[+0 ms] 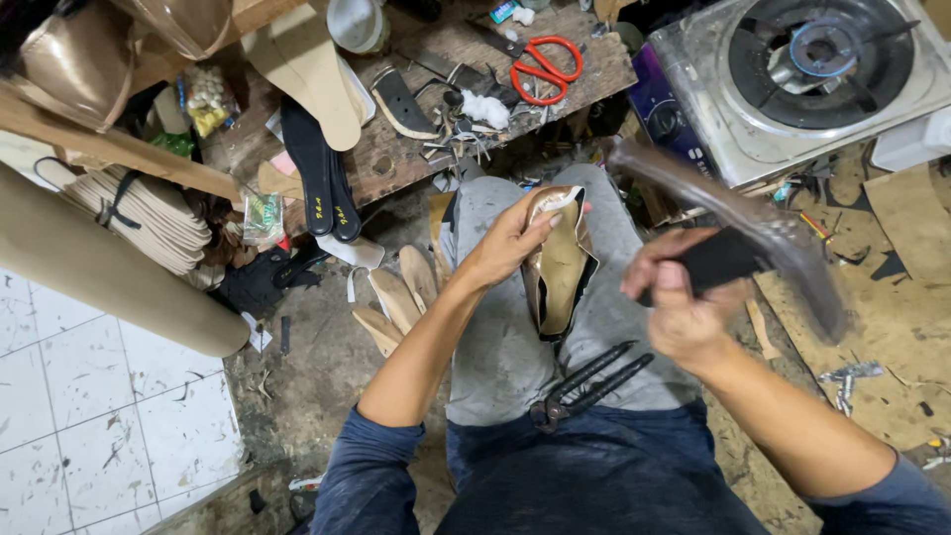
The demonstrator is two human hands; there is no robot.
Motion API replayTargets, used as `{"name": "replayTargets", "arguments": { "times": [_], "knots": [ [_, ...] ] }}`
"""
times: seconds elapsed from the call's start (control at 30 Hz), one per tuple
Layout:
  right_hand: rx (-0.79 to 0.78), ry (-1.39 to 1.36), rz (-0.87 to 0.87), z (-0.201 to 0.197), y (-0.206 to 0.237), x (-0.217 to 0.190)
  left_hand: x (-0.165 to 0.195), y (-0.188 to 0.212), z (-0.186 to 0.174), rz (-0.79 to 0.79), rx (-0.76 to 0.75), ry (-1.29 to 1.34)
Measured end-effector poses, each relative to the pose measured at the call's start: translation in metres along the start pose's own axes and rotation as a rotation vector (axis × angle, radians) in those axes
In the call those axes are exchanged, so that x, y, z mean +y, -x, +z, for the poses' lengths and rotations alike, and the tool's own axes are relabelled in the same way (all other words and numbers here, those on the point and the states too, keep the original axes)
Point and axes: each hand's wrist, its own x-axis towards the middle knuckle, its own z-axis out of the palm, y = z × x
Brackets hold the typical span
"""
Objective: The person repeatedly uses a curved metal tool to press and shape the edges of a metallic shoe upper. They rotate the upper in their hands to work different sections and occasionally place it aside before picking it up again.
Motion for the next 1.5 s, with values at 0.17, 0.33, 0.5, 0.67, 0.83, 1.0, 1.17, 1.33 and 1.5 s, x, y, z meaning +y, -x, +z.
{"name": "replayTargets", "arguments": {
  "times": [0.17,0.33,0.5,0.67,0.83,1.0,1.17,1.33,1.5],
  "knots": [
    [-0.368,0.738,0.176,-0.024,0.015,0.041,-0.014,-0.002,-0.007,0.018,0.036,-0.085],
    [-0.181,0.231,0.131,-0.027,0.025,0.062,-0.015,-0.001,-0.009,0.024,0.019,-0.069],
    [-0.415,0.834,0.169,-0.029,0.018,0.054,-0.016,-0.008,-0.009,0.040,0.054,-0.018],
    [-0.238,0.386,0.055,-0.040,0.024,0.052,-0.025,-0.007,0.001,-0.083,0.037,0.085],
    [-0.499,1.111,0.061,-0.046,0.036,0.068,-0.027,-0.009,-0.003,-0.016,0.116,-0.110],
    [-0.080,0.179,0.378,-0.051,0.040,0.071,-0.025,-0.006,0.005,-0.044,0.138,-0.082],
    [-0.468,0.999,0.233,-0.042,0.031,0.055,-0.018,-0.007,0.007,-0.042,0.176,-0.169],
    [-0.127,0.310,0.204,-0.024,0.022,0.034,-0.022,-0.001,0.009,-0.110,0.196,-0.135],
    [-0.514,0.951,0.332,-0.017,0.004,0.033,-0.029,-0.006,0.006,0.004,0.245,-0.176]
  ]
}}
